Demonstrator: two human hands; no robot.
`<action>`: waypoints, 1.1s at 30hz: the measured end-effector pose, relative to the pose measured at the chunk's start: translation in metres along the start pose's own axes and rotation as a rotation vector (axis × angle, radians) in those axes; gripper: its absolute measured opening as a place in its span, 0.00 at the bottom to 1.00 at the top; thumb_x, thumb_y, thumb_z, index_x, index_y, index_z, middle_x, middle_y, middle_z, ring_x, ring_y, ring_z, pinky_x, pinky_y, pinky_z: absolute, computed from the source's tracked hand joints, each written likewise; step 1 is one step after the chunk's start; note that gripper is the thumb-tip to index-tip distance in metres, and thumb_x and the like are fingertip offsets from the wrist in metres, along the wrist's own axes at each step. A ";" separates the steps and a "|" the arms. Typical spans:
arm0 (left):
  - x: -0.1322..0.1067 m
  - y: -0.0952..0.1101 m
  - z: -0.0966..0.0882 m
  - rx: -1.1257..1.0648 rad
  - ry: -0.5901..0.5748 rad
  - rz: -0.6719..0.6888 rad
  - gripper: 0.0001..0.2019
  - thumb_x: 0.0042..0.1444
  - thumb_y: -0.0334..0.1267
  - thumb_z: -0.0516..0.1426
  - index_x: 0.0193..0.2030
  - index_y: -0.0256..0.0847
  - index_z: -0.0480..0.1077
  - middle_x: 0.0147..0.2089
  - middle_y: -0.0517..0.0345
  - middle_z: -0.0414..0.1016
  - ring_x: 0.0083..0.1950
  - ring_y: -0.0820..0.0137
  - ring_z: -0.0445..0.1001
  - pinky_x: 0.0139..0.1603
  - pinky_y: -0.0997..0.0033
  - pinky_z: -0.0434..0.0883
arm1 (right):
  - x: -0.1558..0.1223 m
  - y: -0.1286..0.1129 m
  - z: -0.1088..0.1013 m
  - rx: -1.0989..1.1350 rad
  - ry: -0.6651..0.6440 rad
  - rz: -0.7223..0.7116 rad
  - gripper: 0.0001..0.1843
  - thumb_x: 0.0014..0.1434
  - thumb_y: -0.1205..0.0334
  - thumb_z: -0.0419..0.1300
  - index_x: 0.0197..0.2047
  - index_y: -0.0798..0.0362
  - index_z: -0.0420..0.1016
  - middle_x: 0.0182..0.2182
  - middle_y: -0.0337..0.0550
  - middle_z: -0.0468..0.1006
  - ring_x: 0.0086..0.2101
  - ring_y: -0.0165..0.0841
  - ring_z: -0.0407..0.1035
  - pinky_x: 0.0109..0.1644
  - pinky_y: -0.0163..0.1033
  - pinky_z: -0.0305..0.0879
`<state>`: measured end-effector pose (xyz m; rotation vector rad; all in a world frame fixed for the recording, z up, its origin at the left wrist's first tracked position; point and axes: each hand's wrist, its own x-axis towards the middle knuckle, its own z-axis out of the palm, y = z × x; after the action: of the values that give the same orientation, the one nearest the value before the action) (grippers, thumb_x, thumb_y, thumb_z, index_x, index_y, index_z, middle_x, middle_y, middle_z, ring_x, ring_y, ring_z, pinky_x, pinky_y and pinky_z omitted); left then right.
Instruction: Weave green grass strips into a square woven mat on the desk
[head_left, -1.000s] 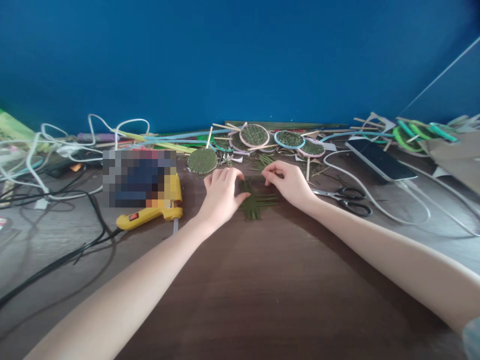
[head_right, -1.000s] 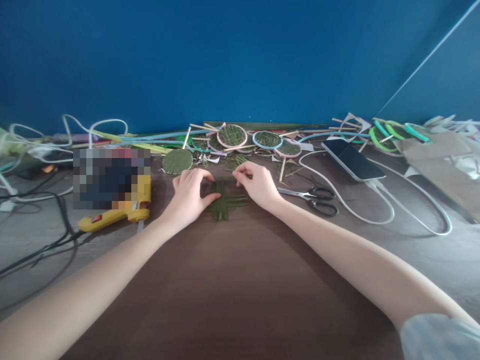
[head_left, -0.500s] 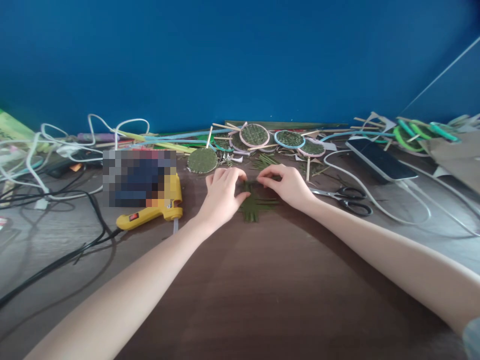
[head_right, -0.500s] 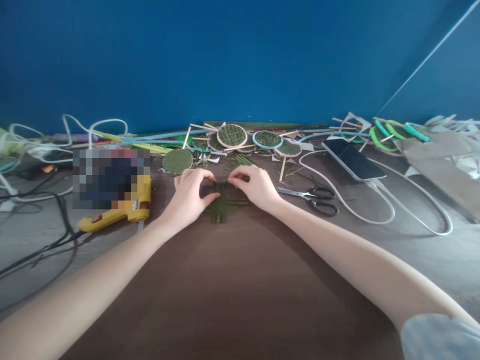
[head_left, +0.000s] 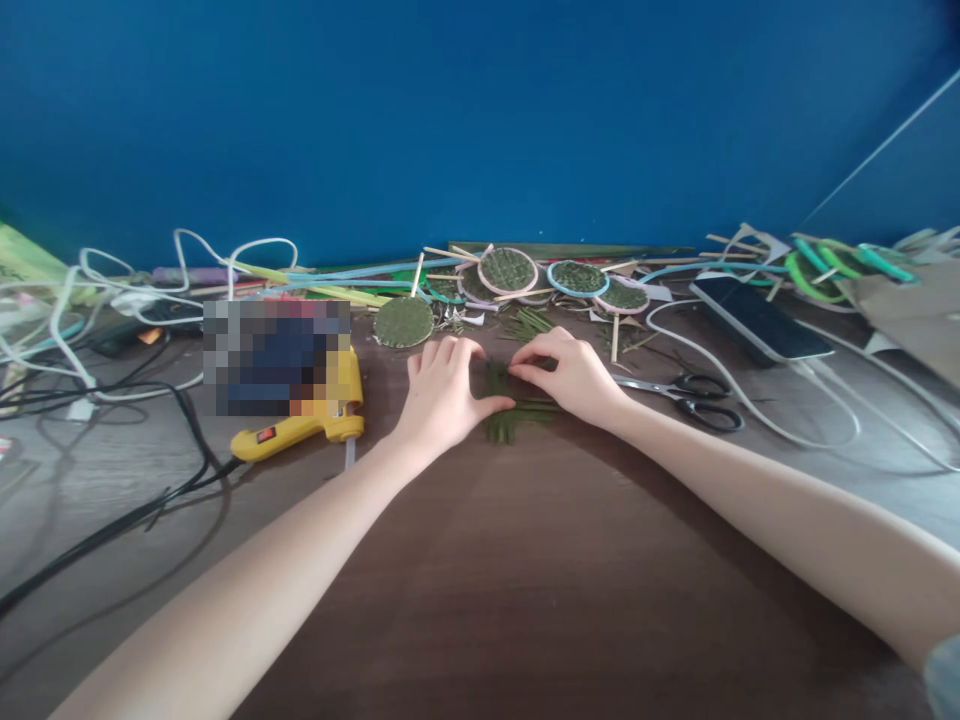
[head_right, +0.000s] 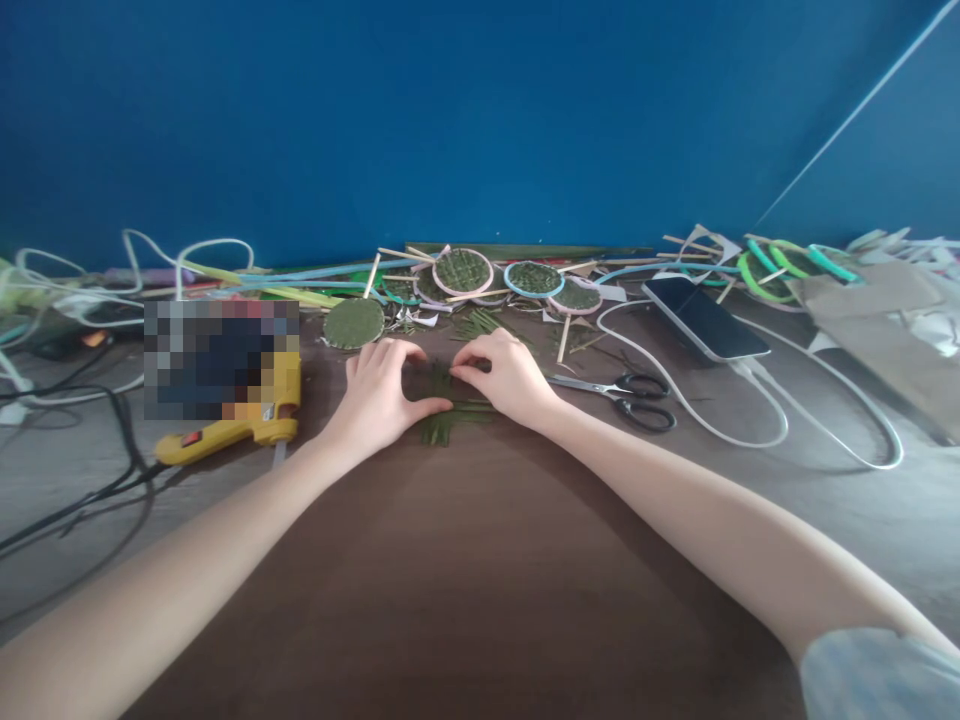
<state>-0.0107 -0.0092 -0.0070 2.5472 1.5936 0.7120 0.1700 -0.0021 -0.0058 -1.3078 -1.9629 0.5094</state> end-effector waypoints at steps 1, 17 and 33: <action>0.000 0.000 0.000 0.008 -0.006 0.002 0.25 0.43 0.51 0.63 0.41 0.40 0.61 0.44 0.51 0.68 0.48 0.57 0.64 0.47 0.57 0.59 | 0.000 0.000 0.000 0.009 -0.006 0.008 0.02 0.51 0.63 0.61 0.28 0.50 0.75 0.28 0.40 0.76 0.35 0.35 0.64 0.41 0.41 0.60; 0.001 -0.001 0.000 0.018 -0.048 0.022 0.21 0.43 0.56 0.61 0.32 0.39 0.66 0.36 0.55 0.69 0.45 0.59 0.66 0.45 0.58 0.59 | 0.002 0.002 0.000 0.011 -0.074 -0.081 0.03 0.51 0.63 0.61 0.26 0.50 0.74 0.25 0.39 0.73 0.34 0.33 0.63 0.40 0.40 0.59; 0.002 -0.001 0.000 0.019 -0.047 0.069 0.22 0.40 0.58 0.61 0.29 0.39 0.66 0.34 0.57 0.70 0.43 0.61 0.67 0.44 0.61 0.58 | 0.001 0.002 0.000 0.012 -0.132 -0.151 0.04 0.50 0.63 0.61 0.25 0.51 0.73 0.23 0.39 0.72 0.32 0.33 0.62 0.38 0.39 0.58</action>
<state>-0.0112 -0.0070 -0.0066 2.6231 1.5128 0.6404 0.1708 -0.0002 -0.0065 -1.1326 -2.1443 0.5448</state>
